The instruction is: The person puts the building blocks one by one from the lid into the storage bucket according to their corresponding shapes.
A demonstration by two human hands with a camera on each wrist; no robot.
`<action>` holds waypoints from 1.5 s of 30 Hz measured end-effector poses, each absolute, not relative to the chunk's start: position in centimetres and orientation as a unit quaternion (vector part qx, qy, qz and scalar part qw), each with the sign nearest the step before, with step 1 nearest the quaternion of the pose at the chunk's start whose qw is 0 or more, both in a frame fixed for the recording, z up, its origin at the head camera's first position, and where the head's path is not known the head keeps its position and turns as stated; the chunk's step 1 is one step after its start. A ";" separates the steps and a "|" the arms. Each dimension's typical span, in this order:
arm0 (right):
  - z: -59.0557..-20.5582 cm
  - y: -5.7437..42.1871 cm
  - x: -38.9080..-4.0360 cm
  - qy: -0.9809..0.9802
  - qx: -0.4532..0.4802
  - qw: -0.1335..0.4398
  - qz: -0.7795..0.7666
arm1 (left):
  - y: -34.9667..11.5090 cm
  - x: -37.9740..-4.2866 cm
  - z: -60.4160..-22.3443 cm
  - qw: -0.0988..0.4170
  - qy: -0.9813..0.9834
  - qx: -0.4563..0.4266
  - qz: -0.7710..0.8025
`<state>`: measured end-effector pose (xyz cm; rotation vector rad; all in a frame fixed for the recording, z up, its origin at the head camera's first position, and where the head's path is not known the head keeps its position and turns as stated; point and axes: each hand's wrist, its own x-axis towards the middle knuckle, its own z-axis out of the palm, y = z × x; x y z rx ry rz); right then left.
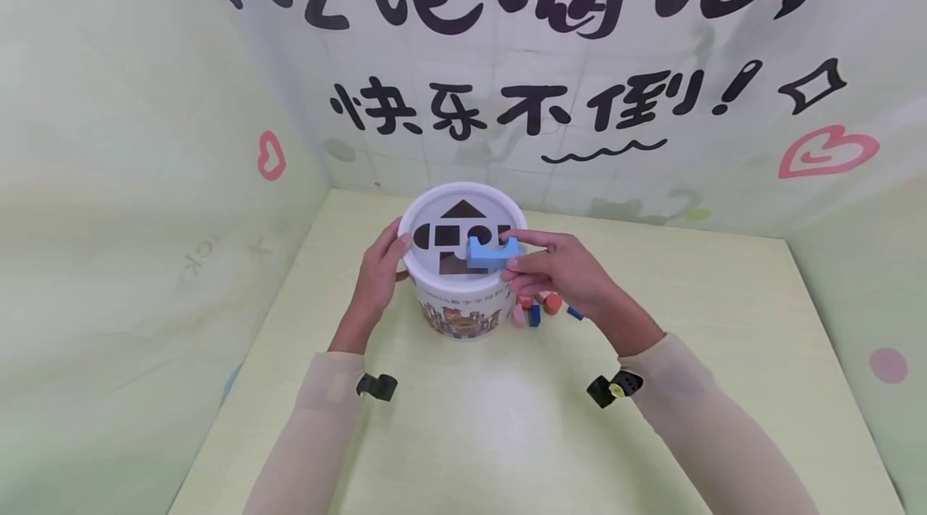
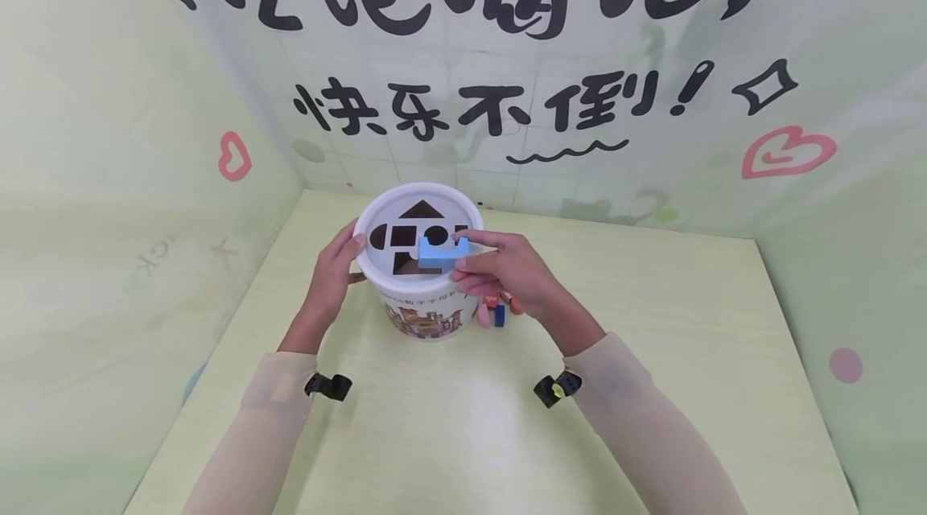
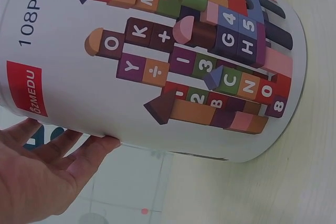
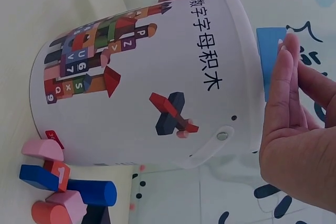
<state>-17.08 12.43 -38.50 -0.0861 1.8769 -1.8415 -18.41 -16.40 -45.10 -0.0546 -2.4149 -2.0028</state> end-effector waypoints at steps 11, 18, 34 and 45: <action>-38.1 10.5 -17.1 0.672 -0.033 0.259 -0.693 | -16.3 -18.4 -45.1 0.003 -0.769 -0.024 -0.638; -38.2 9.5 -17.0 0.666 -0.014 0.261 -0.698 | -16.5 -18.4 -45.3 0.001 -0.773 -0.023 -0.634; -38.0 8.4 -17.0 0.686 0.001 0.260 -0.679 | -16.4 -18.5 -45.7 0.001 -0.775 -0.024 -0.631; -37.8 7.8 -17.1 0.701 -0.003 0.256 -0.666 | -16.4 -18.6 -45.5 0.002 -0.777 -0.028 -0.628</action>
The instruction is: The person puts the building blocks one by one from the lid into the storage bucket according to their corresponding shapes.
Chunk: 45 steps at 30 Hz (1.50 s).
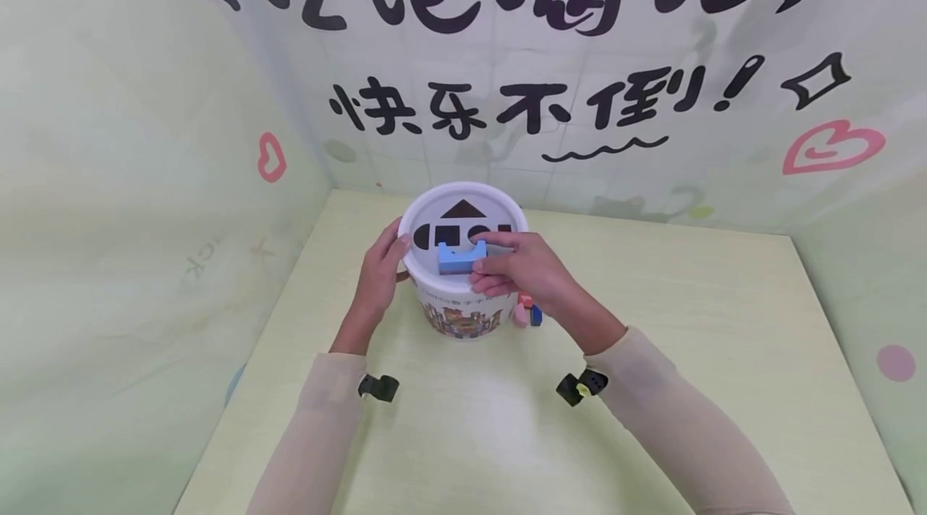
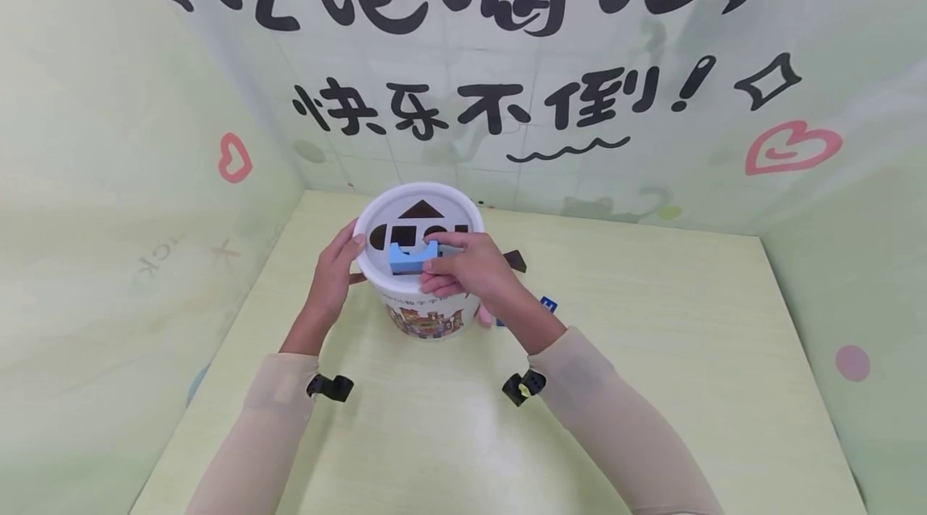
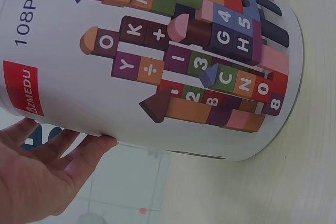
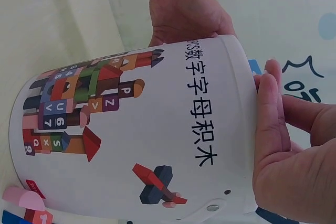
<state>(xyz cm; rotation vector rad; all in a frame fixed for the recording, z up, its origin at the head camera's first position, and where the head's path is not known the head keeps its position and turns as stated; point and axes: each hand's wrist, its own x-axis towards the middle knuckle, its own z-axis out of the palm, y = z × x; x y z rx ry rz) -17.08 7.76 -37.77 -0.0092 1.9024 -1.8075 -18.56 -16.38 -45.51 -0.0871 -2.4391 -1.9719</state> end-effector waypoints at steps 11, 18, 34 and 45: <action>-37.7 7.6 -17.3 0.707 -0.005 0.266 -0.656 | -16.4 -18.5 -45.5 0.004 -0.778 -0.028 -0.628; -37.5 7.6 -17.3 0.705 -0.005 0.273 -0.654 | -16.4 -18.6 -45.5 -0.005 -0.778 -0.024 -0.628; -37.9 7.9 -17.5 0.695 -0.009 0.271 -0.666 | -16.4 -18.7 -45.6 0.006 -0.776 -0.026 -0.630; -37.5 9.3 -17.4 0.698 0.007 0.257 -0.668 | -16.4 -18.6 -45.6 0.008 -0.775 -0.028 -0.632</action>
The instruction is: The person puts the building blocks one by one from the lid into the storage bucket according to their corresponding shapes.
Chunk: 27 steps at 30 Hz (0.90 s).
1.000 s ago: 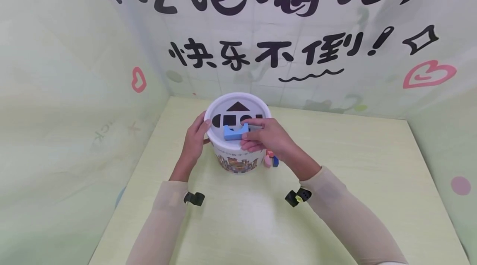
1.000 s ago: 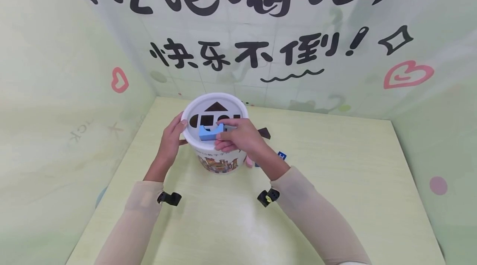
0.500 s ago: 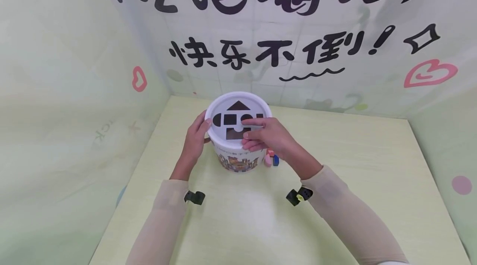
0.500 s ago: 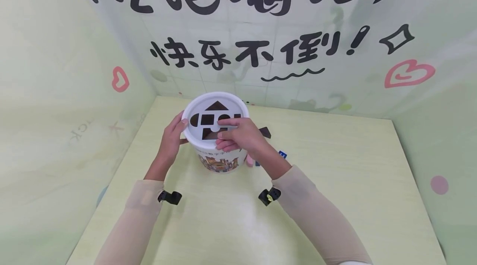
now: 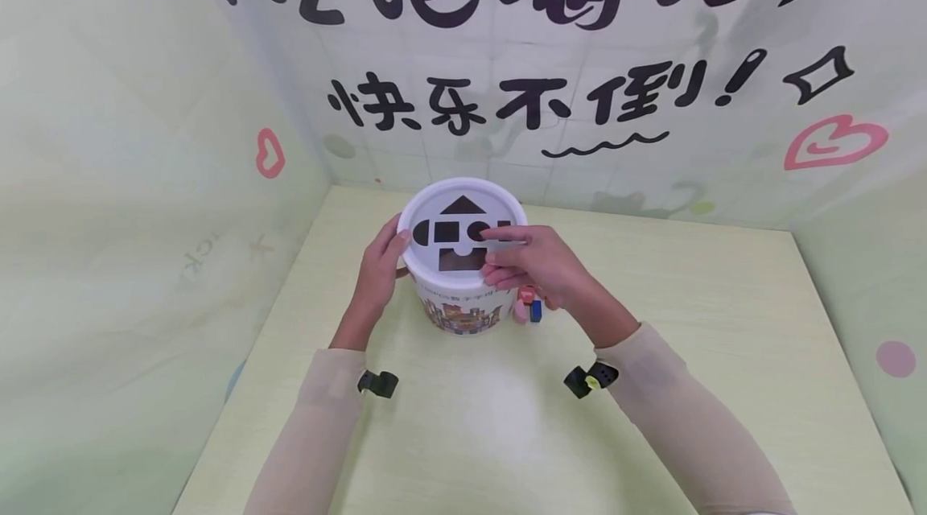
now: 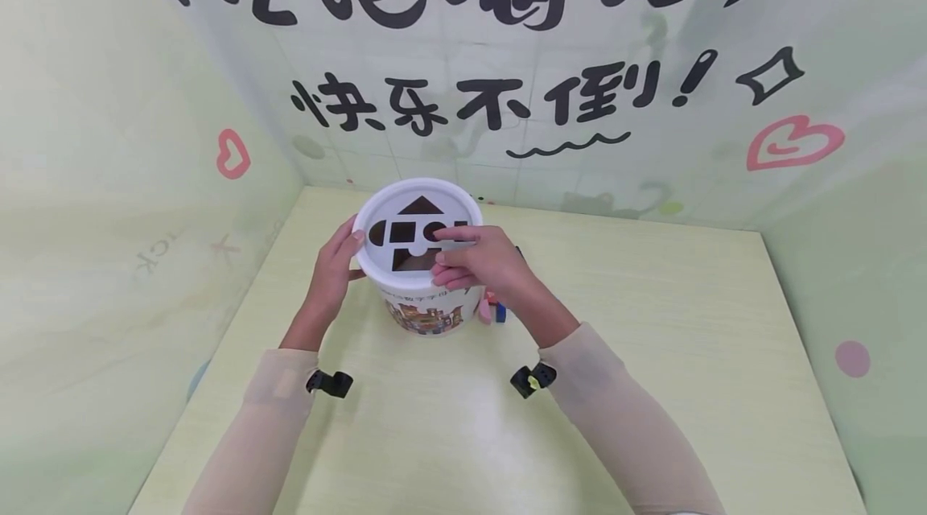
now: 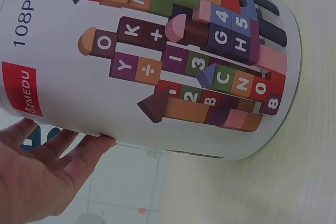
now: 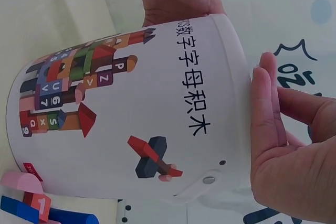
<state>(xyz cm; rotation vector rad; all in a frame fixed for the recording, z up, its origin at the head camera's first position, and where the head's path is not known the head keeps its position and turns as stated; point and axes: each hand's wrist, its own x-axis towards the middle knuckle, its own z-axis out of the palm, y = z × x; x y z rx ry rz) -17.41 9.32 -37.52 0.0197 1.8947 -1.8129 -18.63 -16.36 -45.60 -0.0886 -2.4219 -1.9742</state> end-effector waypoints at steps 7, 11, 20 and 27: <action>-37.8 10.7 -17.7 0.703 0.016 0.242 -0.668 | -16.4 -18.8 -45.6 0.010 -0.774 -0.027 -0.633; -37.9 11.5 -17.7 0.710 0.018 0.236 -0.663 | -16.5 -18.8 -45.7 0.011 -0.772 -0.025 -0.635; -38.2 13.0 -17.5 0.728 0.028 0.224 -0.647 | -16.5 -18.6 -45.7 0.012 -0.769 -0.020 -0.638; -38.8 14.5 -17.5 0.716 0.040 0.224 -0.660 | -16.4 -18.7 -45.8 0.014 -0.768 -0.022 -0.640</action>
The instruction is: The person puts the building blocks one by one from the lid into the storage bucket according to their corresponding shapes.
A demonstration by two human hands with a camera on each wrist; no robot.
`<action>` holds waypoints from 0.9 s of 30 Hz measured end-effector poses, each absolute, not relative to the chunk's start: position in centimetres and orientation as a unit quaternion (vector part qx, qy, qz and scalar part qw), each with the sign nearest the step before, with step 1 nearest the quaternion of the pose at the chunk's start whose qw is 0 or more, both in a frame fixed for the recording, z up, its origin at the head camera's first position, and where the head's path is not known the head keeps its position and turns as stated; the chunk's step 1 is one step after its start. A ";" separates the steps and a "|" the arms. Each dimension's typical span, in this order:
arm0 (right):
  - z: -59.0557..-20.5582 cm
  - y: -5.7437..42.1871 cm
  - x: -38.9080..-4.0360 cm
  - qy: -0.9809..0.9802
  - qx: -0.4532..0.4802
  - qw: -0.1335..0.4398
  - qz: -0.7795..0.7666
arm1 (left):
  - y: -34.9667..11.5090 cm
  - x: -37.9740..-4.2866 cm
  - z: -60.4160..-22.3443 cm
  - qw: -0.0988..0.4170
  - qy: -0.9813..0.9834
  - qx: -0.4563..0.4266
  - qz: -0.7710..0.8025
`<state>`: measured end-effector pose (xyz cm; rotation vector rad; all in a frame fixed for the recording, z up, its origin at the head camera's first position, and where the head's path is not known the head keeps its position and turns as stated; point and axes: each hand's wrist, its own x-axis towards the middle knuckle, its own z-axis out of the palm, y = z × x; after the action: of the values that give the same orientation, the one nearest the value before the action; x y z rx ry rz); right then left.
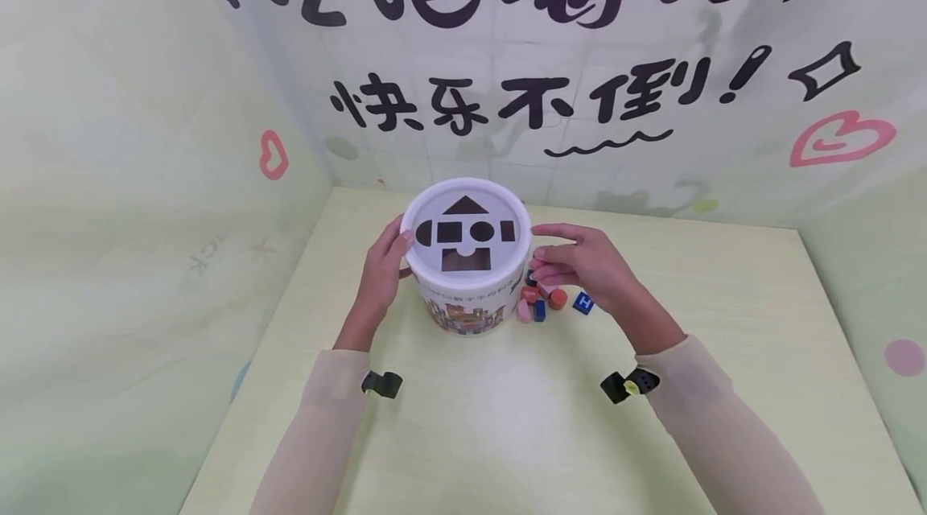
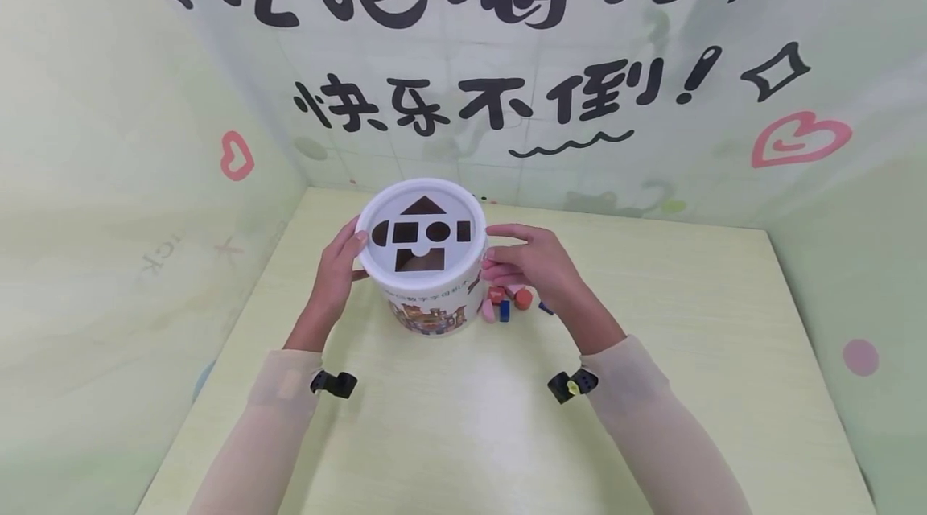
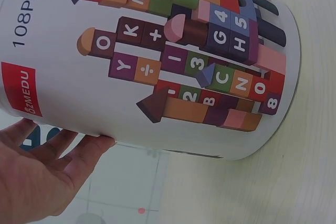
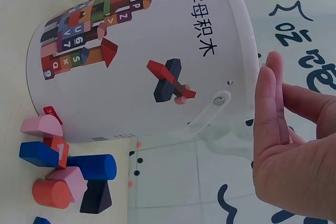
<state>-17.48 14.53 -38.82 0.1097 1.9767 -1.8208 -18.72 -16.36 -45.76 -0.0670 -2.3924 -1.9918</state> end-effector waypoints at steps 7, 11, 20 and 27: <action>-39.7 15.6 -17.3 0.713 0.046 0.232 -0.660 | -16.4 -18.8 -45.8 0.005 -0.766 -0.020 -0.642; -40.2 15.7 -17.3 0.709 0.045 0.236 -0.663 | -16.4 -18.8 -45.8 0.007 -0.766 -0.023 -0.642; -42.6 16.2 -17.5 0.712 0.055 0.240 -0.658 | -16.2 -18.7 -45.7 0.015 -0.766 -0.023 -0.642; -45.1 16.5 -17.9 0.713 0.072 0.253 -0.650 | -16.2 -18.7 -45.8 0.019 -0.765 -0.024 -0.643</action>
<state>-17.85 16.46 -45.09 0.1954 1.9394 -1.7666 -18.72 -16.22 -45.83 -0.0746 -2.3749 -1.9971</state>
